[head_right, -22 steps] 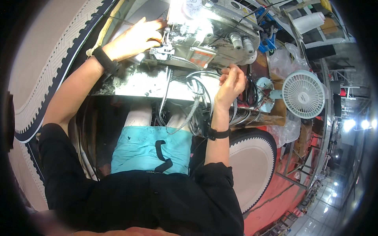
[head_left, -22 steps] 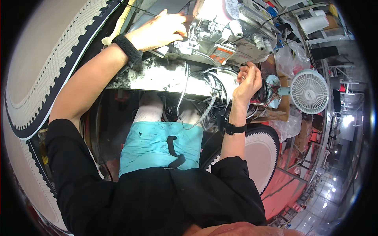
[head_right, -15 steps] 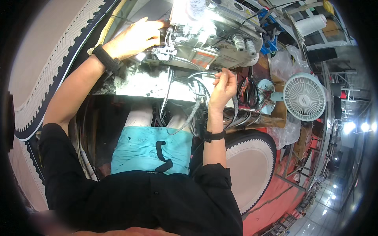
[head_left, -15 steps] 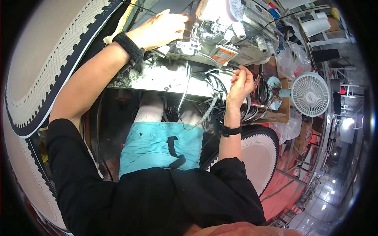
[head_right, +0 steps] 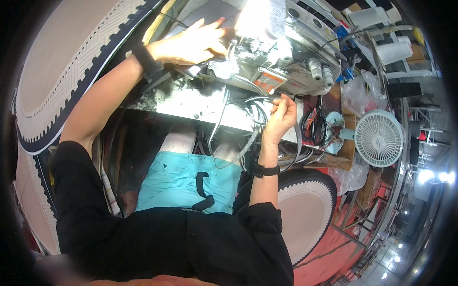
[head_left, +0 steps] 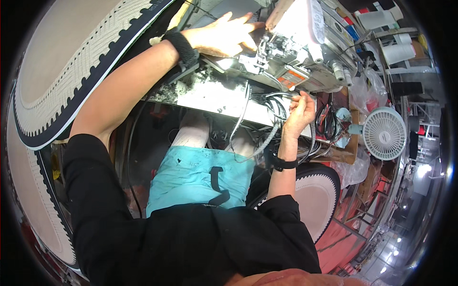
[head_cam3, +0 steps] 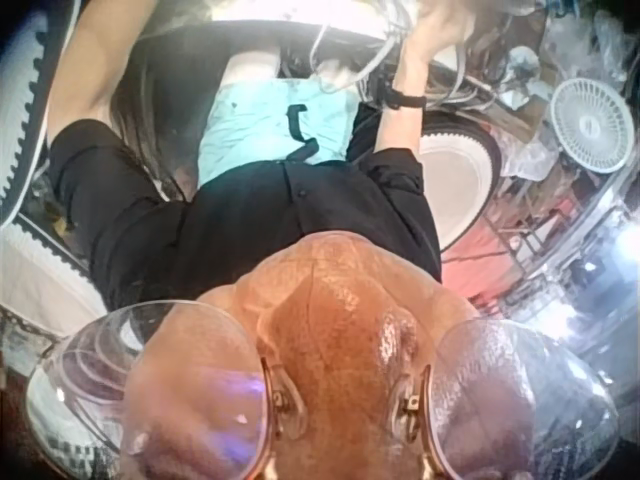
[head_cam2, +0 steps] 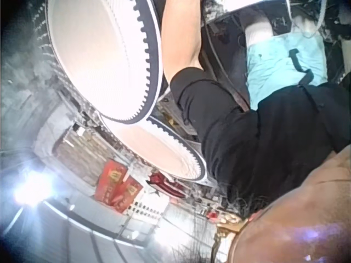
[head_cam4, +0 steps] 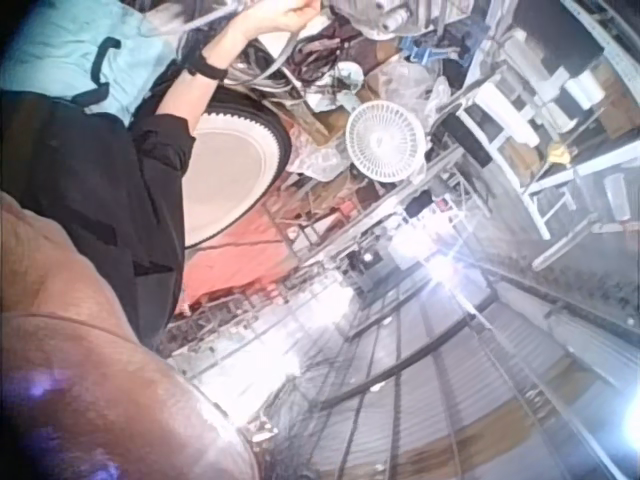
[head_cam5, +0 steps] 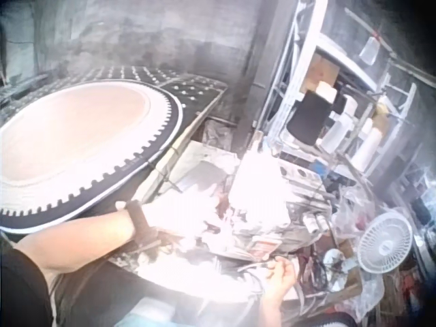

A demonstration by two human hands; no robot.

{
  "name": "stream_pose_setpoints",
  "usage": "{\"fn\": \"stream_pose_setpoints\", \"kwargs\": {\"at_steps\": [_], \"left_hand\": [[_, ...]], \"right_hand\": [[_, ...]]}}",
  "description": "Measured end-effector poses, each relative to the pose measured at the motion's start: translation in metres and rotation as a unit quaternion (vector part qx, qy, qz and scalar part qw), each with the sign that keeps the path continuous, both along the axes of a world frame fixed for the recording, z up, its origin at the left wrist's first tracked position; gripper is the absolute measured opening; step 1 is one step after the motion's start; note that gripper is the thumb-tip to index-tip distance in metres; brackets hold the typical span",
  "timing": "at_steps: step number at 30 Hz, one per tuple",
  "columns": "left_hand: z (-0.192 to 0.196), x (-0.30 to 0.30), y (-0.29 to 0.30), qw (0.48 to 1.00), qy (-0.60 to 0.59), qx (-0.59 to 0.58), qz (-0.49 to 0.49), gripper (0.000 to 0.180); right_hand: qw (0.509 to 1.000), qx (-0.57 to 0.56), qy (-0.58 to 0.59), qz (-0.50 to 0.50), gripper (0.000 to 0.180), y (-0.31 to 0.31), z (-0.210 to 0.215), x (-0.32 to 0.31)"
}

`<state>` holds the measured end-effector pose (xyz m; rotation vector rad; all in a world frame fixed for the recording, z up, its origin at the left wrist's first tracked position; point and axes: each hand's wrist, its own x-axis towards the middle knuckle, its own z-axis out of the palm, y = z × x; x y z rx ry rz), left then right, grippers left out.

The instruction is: The person picks up a circular fabric panel, marks the edge with a pen, and feeds it through a sewing machine. They use a small tool to adjust the thread, trim the excess with shears, and mark the edge again with a pen.

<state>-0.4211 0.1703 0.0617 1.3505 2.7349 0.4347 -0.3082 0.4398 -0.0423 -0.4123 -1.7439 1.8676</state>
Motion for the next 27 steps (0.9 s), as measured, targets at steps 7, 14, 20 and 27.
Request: {"fn": "stream_pose_setpoints", "kwargs": {"at_steps": [7,14,20,27], "left_hand": [[-0.026,0.000,0.001,0.992,0.044,0.114,0.024,0.024],[-0.034,0.002,0.004,0.985,0.094,0.145,0.026,0.019],[-0.034,0.001,0.001,0.988,0.117,0.101,0.001,0.019],[-0.022,0.001,0.005,0.989,0.100,0.112,-0.014,0.025]], "right_hand": [[1.000,0.004,-0.006,0.002,0.010,0.002,-0.003,0.006],[0.998,0.069,-0.001,-0.002,0.010,0.003,-0.007,0.004],[0.997,0.081,0.001,0.002,0.011,-0.001,-0.009,0.005],[0.993,0.120,-0.010,-0.001,0.011,0.003,-0.011,0.004]]}}
